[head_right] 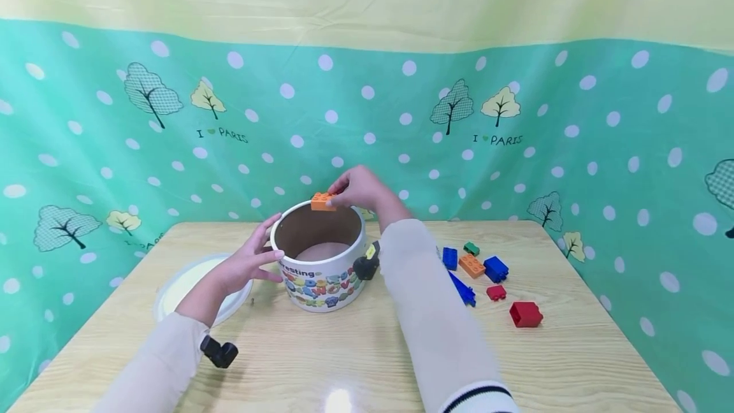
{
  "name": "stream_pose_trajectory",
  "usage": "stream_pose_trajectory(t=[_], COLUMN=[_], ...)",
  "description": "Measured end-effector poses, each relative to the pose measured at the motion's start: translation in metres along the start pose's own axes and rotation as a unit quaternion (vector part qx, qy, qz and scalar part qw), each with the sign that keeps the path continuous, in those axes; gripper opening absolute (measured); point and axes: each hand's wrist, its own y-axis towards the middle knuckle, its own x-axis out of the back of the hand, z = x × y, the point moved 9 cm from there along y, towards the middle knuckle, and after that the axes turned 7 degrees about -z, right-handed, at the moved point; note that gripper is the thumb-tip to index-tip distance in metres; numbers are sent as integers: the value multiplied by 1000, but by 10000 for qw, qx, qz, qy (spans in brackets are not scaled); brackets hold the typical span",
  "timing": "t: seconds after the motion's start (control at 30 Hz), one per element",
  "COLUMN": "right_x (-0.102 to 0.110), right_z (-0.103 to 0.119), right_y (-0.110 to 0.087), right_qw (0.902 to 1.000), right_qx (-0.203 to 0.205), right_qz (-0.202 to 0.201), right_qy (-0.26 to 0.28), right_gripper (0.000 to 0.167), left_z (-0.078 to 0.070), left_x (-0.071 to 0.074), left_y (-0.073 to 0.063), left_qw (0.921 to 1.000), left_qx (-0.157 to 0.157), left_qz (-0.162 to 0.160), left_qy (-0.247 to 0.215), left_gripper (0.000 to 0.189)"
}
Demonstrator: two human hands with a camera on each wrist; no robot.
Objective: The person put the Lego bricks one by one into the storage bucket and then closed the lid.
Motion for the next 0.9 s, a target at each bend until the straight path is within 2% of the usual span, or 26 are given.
stream_pose_trajectory(t=[0.13, 0.3, 0.53, 0.77, 0.9], right_x=[-4, -2, -2, -4, -2], right_z=[-6, -19, -29, -36, -35], right_y=[5, 4, 1, -8, -15], right_qw=[9999, 9995, 9983, 9966, 9955], right_qx=[-70, -85, 105, 209, 239], right_qz=[-93, -319, -542, -630, -676], right_qy=[116, -11, 210, 481, 617], right_gripper=[25, 32, 33, 35, 36], left_z=[-1, -4, -5, 0, 0], left_x=[0, -3, 1, 1, 1], left_y=[-1, 0, 2, 0, 0], left_qw=[10000, 9999, 9999, 10000, 10000], left_qx=[-12, -78, -92, -8, -64], left_qz=[20, 84, 23, -1, 35], left_qy=[-20, -1, 44, -14, 9], left_gripper=[87, 88, 86, 87, 88])
